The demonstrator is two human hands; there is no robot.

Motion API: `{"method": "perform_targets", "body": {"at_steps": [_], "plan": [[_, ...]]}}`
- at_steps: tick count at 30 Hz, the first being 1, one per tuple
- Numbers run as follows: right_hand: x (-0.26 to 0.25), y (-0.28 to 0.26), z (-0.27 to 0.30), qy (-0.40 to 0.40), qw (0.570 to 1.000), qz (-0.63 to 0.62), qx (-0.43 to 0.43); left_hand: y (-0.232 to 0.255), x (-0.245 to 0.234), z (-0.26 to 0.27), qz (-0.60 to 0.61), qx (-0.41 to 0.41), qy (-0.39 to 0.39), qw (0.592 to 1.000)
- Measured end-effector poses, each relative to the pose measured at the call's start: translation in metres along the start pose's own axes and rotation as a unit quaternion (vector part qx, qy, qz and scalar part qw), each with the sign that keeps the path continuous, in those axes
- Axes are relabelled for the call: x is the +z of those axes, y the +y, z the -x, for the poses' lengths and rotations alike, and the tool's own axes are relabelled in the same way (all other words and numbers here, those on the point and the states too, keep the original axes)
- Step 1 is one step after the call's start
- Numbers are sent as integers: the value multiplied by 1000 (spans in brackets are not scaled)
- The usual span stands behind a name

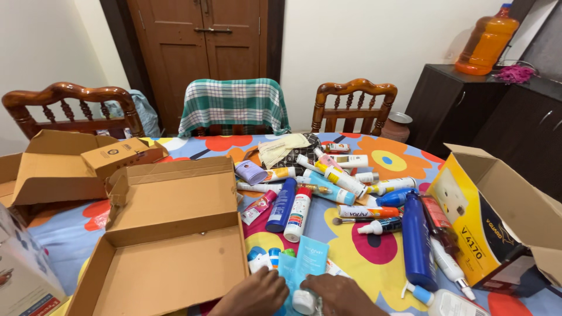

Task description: The person organizes various toiletries and small boxes on a table. They pick up items like tubes, bottles, and small boxes, then place them into larger cardboard boxes. The person also stacks smaller boxes on top of larger ones.

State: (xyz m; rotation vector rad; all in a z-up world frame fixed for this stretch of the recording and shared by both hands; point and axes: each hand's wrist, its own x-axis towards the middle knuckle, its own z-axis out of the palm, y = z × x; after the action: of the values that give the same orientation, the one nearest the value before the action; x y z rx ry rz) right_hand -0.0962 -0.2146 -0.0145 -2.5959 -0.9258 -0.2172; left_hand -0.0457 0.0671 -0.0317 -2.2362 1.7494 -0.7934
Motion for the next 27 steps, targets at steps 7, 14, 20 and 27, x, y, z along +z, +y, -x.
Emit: {"method": "perform_targets", "body": {"at_steps": [7, 14, 20, 27], "plan": [[-28, 5, -68, 96, 992, -81, 27, -72, 23, -29, 70, -269, -22, 960], [30, 58, -188, 91, 993, -42, -56, -130, 52, 31, 47, -416, -76, 905], [82, 136, -303, -41, 994, 93, 28, -163, 65, 42, 156, -473, -78, 864], [75, 145, -349, -195, 960, 164, 120, -211, 133, -19, -201, -341, -308, 865]]}}
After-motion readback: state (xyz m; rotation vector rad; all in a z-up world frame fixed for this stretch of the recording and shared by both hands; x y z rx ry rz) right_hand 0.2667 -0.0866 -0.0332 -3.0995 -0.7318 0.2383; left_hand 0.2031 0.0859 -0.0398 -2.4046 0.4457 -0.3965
